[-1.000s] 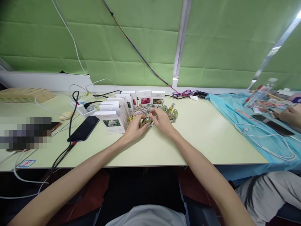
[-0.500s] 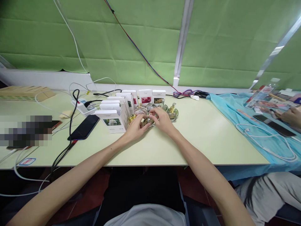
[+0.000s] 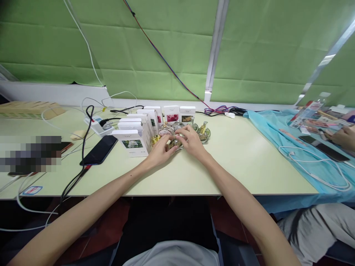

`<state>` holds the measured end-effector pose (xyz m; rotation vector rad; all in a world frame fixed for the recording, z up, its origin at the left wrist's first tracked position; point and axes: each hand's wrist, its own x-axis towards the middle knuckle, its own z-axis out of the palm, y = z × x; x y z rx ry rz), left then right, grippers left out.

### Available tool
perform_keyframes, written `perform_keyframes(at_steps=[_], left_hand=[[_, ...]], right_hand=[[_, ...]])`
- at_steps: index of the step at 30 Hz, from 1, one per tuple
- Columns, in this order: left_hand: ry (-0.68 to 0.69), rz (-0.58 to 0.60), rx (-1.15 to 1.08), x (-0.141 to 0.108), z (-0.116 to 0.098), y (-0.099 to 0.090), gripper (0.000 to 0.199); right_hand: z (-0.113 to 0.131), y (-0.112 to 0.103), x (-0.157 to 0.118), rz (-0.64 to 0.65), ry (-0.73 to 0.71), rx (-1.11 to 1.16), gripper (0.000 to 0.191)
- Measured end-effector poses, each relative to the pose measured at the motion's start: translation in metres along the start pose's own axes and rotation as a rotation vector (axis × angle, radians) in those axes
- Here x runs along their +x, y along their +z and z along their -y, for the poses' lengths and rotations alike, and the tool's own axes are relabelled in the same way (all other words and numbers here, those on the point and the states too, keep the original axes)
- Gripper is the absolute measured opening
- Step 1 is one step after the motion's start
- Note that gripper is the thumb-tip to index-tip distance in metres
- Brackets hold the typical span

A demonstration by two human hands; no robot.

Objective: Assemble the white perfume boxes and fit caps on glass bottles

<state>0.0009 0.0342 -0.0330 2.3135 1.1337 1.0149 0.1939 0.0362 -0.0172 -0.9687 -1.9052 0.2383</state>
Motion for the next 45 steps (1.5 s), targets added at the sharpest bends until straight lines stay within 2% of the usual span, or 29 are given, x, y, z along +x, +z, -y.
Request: perform_keyframes(at_steps=[13,23,45], left_hand=[[0.020,0.003,-0.013,0.000,-0.001,0.000,0.027],[0.025,0.005,-0.008,-0.001,-0.001,0.000,0.029],[0.008,0.033,-0.002,-0.001,-0.003,0.000,0.033]], right_hand=[[0.003,0.000,0.000,-0.011,-0.030,-0.003,0.017],[0.010,0.000,-0.001,-0.001,0.107,0.066,0.015],[0.015,0.001,-0.001,-0.089,0.137,0.083,0.016]])
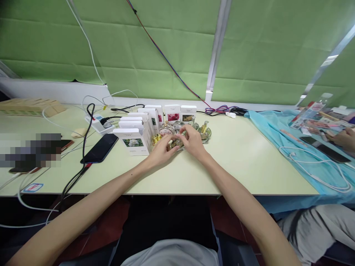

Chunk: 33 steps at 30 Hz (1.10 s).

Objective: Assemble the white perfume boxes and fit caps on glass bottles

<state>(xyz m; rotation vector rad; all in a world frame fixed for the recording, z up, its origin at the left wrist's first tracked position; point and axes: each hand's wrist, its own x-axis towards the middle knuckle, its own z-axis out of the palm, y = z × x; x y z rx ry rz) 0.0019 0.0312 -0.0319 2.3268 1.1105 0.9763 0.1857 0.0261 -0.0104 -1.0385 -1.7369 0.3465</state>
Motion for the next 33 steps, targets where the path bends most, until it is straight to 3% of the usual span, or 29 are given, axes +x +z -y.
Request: perform_keyframes(at_steps=[33], left_hand=[[0.013,-0.010,0.025,0.0006,0.0021,0.0013,0.028]], right_hand=[[0.0003,-0.0016,0.0019,0.020,-0.030,-0.025,0.012]])
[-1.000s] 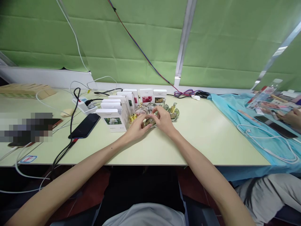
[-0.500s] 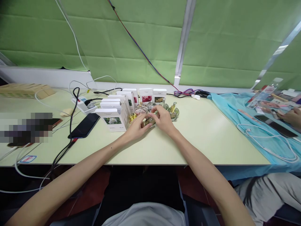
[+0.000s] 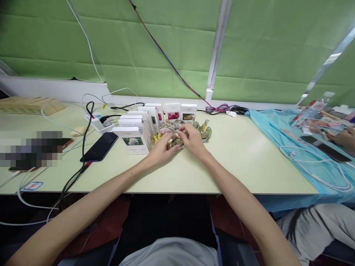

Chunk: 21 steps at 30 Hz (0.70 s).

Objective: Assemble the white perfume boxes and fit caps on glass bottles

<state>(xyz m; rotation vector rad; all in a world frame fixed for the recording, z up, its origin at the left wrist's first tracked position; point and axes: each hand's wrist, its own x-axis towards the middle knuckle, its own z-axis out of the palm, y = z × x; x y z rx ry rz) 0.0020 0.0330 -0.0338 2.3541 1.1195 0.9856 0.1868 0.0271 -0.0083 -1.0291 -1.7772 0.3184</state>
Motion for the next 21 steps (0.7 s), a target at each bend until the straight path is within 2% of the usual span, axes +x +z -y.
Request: perform_keyframes(at_steps=[17,21], left_hand=[[-0.003,-0.004,-0.019,-0.0003,-0.0010,-0.0005,0.031],[-0.002,-0.003,-0.018,0.0001,-0.0017,-0.0010,0.030]], right_hand=[[-0.0014,-0.0007,0.0003,0.015,-0.019,0.023,0.012],[-0.0022,-0.0013,0.0001,0.015,-0.013,0.020,0.017]])
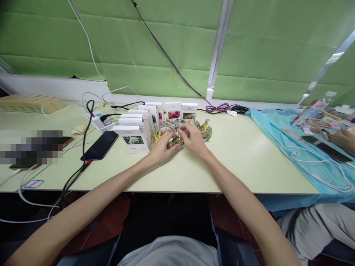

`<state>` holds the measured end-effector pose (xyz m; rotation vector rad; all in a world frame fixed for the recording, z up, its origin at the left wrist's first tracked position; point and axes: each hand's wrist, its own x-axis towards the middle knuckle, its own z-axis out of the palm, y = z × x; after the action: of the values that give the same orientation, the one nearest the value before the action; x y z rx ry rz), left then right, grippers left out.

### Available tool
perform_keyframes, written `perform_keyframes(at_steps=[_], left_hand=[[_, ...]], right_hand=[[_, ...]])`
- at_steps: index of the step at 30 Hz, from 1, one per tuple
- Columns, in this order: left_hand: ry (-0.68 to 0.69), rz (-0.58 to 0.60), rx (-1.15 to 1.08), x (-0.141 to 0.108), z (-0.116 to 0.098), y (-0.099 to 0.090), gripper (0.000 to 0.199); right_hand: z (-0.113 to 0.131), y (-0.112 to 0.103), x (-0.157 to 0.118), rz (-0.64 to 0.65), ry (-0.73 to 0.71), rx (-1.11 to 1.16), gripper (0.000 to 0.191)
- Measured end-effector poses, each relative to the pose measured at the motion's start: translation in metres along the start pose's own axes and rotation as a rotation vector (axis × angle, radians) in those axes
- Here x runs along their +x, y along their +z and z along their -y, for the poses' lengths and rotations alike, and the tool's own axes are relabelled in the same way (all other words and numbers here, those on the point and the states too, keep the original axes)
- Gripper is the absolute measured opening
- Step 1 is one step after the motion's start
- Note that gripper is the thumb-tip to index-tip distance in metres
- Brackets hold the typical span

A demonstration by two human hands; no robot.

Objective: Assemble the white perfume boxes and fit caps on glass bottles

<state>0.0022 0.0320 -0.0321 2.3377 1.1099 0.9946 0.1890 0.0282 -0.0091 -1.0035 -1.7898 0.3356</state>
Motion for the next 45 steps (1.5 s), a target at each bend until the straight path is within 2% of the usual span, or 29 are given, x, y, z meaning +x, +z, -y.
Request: perform_keyframes(at_steps=[7,18,22,30,37,45], left_hand=[[-0.006,0.011,0.003,0.0000,-0.0029,-0.0009,0.029],[-0.001,0.016,0.011,-0.0004,-0.0023,-0.0003,0.030],[-0.008,0.021,0.006,-0.0007,-0.0027,-0.0007,0.029],[-0.038,0.074,0.118,0.0002,-0.0013,-0.0003,0.048],[-0.063,0.083,0.070,-0.0001,-0.0071,-0.0019,0.038],[-0.063,0.096,0.044,-0.0002,-0.0077,-0.0033,0.041]], right_hand=[[-0.0016,-0.0013,0.0004,0.013,-0.042,-0.018,0.029],[-0.0045,0.0015,0.0009,0.006,0.007,0.019,0.021],[-0.0032,0.0023,0.0011,-0.019,0.013,0.020,0.024],[-0.0010,0.0050,0.0014,-0.055,0.009,0.011,0.030],[-0.0003,0.0069,0.0017,-0.089,-0.017,-0.027,0.034],[-0.0016,0.0058,0.0010,-0.064,0.031,0.018,0.032]])
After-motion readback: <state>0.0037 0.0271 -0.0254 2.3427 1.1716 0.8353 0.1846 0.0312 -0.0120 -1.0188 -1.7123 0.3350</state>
